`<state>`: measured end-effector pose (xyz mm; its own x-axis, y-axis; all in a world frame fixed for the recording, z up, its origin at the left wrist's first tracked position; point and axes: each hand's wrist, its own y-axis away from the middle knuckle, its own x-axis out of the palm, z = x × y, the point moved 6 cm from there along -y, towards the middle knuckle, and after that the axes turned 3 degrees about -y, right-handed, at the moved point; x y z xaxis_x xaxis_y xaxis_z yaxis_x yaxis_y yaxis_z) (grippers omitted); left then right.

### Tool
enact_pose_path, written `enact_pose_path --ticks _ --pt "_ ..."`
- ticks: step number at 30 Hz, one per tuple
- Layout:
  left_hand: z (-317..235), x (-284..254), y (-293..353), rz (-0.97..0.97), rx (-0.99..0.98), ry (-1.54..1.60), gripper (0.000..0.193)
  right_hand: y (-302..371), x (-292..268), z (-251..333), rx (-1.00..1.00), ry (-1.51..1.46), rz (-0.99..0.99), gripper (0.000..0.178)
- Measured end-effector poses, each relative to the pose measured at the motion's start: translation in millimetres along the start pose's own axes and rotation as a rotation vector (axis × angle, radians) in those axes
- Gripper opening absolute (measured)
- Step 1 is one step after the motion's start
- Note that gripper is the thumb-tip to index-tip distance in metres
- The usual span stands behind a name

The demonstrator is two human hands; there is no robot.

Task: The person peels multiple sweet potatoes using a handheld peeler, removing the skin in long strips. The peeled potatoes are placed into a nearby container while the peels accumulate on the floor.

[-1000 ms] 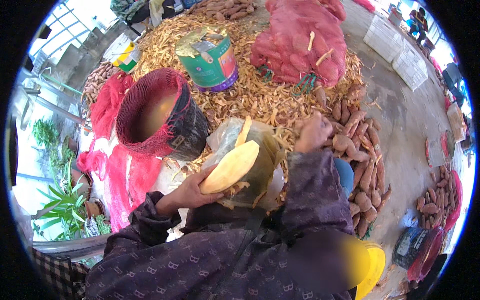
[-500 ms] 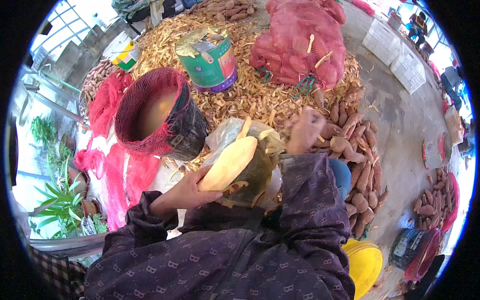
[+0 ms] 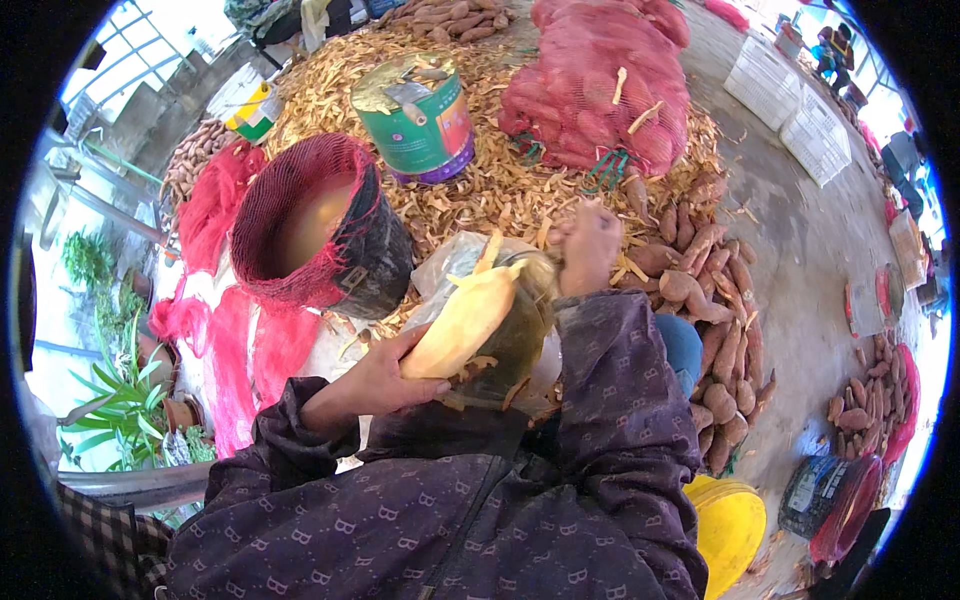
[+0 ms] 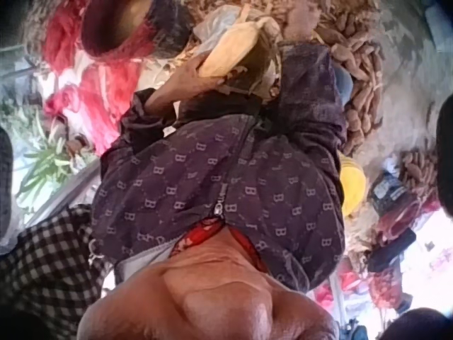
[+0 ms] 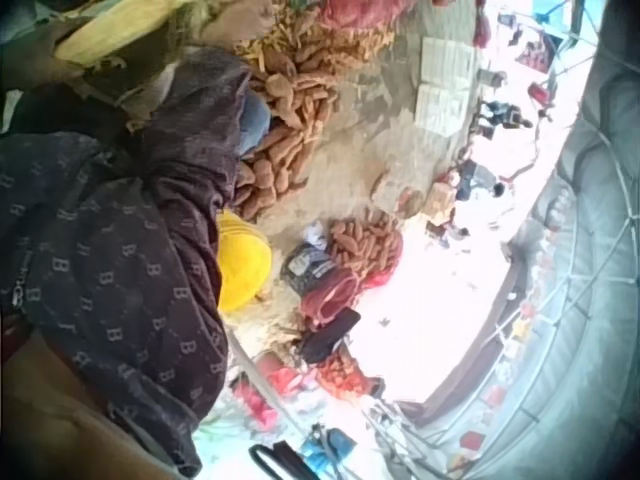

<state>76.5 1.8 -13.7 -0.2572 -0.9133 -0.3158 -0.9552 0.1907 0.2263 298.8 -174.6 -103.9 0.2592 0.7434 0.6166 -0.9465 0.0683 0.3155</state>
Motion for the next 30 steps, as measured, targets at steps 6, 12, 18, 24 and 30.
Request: enact_pose_path --ticks 6,12,18,24,30 --pt "-11 0 13 0.088 -0.342 0.217 0.076 44 11 45 -0.234 -0.050 -0.052 0.018" --pt "-24 8 3 0.182 -0.364 0.200 0.076 137 84 53 -0.179 0.089 0.396 0.020" --pt "-18 6 8 0.116 -0.192 0.088 0.074 57 31 82 -0.413 0.125 -0.122 0.020" --pt "-20 8 4 0.080 -0.186 0.023 0.075 135 92 45 -0.173 0.211 0.442 0.018" --pt "-22 4 3 0.032 -0.067 -0.091 0.077 61 50 60 -0.270 0.207 0.044 0.021"
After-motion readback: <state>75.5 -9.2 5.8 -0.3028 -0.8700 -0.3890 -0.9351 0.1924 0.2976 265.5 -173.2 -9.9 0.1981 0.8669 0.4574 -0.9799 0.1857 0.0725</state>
